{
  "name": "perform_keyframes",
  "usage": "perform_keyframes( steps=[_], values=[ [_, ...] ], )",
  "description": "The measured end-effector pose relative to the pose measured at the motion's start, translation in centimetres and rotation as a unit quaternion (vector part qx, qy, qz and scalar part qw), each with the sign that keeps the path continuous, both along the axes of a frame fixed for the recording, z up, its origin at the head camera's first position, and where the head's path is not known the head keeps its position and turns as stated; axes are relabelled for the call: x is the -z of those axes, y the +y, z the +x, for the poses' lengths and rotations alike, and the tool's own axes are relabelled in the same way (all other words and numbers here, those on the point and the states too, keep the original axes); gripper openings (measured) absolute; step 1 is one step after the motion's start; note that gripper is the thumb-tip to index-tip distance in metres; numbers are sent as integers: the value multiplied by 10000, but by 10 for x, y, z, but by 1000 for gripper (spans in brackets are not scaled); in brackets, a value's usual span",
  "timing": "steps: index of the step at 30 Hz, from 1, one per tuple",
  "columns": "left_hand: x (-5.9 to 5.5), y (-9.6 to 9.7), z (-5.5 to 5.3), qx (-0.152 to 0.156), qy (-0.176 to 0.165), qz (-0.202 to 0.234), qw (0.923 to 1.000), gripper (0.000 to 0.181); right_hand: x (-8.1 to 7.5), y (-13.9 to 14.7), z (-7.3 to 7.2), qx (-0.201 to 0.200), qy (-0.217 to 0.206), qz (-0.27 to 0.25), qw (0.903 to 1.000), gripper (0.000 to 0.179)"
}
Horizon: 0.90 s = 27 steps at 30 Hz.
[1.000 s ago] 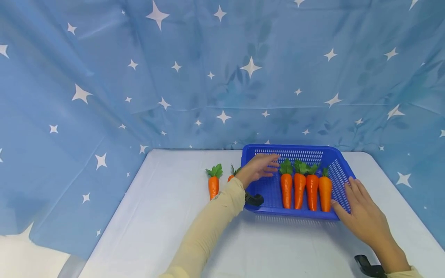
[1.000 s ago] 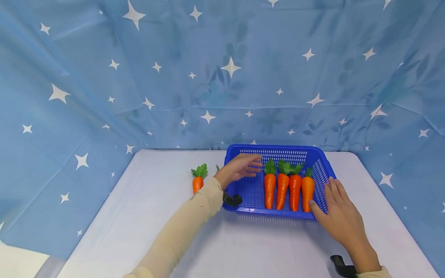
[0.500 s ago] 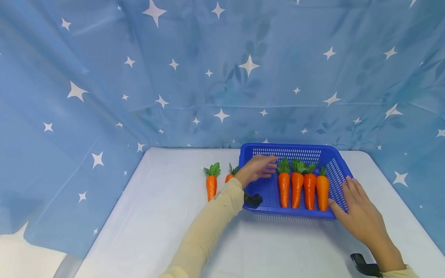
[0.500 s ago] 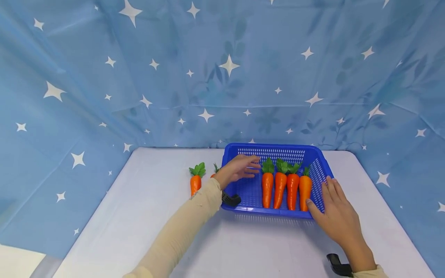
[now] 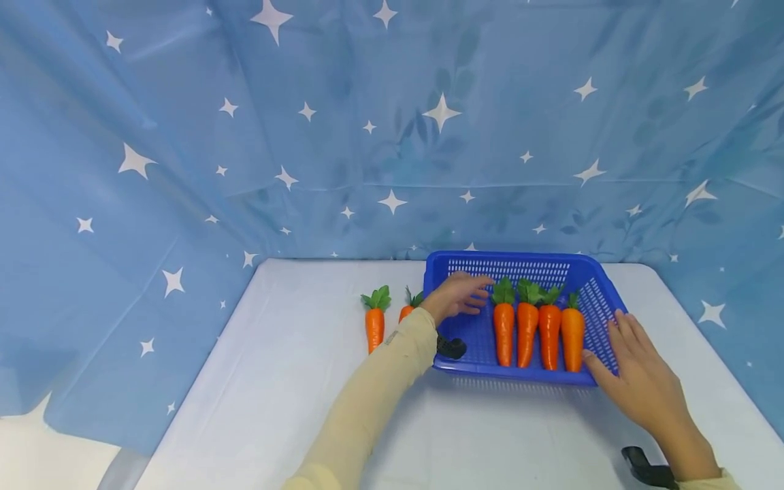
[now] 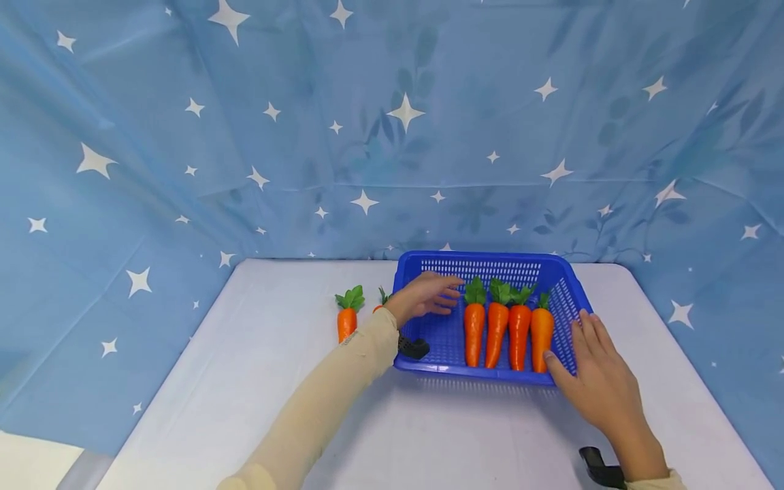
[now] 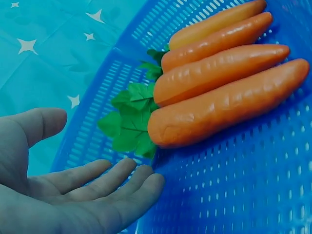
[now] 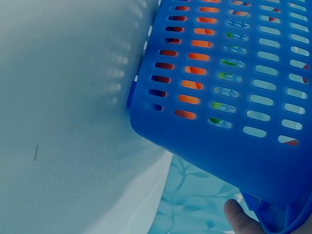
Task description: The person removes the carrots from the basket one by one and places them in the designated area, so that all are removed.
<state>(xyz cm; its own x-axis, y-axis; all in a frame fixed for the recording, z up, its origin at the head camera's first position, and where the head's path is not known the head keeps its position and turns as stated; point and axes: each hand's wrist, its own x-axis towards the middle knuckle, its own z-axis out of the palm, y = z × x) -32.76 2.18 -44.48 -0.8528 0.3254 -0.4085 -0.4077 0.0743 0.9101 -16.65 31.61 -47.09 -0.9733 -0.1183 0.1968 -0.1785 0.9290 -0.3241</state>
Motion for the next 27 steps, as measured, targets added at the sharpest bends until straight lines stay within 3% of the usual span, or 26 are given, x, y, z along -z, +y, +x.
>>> perform_keyframes(
  steps=[11, 18, 27],
  values=[
    [-6, 26, 7, 57, -5, -203, 9998, 52, -1, 1, 1, 3, 35, -46, 10000, 83],
    [-2, 33, 7, -17, -23, -309, 9995, 36, 0, 0, 3, 23, 56, -77, 10000, 83],
    [0, 48, 10, 11, -91, -674, 9977, 37, -1, 0, 1, 11, 62, -87, 9999, 83]
  ],
)
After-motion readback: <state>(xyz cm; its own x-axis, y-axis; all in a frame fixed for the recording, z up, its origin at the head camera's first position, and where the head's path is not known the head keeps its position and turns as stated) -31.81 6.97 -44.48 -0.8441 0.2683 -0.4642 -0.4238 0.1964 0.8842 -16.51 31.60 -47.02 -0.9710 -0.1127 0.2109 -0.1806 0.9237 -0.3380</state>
